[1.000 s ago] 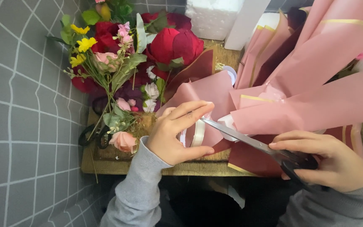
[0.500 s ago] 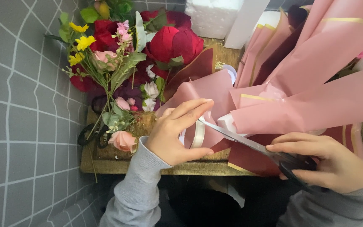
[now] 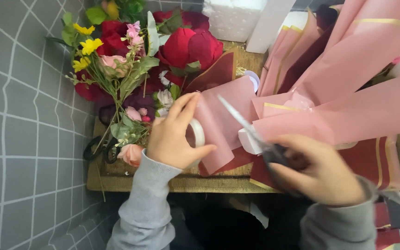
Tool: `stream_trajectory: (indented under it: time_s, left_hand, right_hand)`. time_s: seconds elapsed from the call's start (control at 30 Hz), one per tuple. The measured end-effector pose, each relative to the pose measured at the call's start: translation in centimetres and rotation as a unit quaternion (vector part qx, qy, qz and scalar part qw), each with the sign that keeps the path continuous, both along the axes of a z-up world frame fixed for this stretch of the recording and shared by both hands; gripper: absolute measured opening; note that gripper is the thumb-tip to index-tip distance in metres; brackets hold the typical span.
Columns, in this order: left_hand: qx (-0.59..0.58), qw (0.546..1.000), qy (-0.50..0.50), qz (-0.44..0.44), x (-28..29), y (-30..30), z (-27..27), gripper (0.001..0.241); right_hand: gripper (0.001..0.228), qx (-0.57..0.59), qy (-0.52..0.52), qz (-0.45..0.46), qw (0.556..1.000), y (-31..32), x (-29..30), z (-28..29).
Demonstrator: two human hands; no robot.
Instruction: Wrapping a floral bouquet with decorative paper using scissors and tape.
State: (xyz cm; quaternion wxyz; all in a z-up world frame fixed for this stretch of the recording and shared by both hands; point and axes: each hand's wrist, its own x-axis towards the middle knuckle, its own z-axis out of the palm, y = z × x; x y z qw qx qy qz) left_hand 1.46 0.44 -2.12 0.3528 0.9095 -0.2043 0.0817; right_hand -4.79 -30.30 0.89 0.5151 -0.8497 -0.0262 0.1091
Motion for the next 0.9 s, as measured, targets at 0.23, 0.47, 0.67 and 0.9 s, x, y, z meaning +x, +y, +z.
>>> stream_trajectory:
  time_s: [0.23, 0.47, 0.67, 0.9]
  left_hand:
    - [0.074, 0.996, 0.008, 0.058, 0.4, 0.2, -2.5, 0.117]
    - [0.005, 0.998, -0.038, 0.056, 0.0, 0.1, -0.1, 0.091]
    - [-0.218, 0.972, -0.003, -0.091, -1.5, -2.8, 2.7, 0.054]
    - [-0.189, 0.964, 0.016, -0.188, -4.6, -7.1, 3.1, 0.061]
  right_hand:
    - [0.031, -0.130, -0.122, 0.022, 0.984, 8.5, -0.3, 0.5]
    - [0.021, -0.209, -0.172, 0.038, 0.962, 11.3, -1.1, -2.6]
    - [0.024, -0.092, -0.144, 0.021, 0.985, 8.4, -0.9, 1.2]
    - [0.036, 0.119, -0.114, -0.043, 0.985, 1.9, -2.3, 5.1]
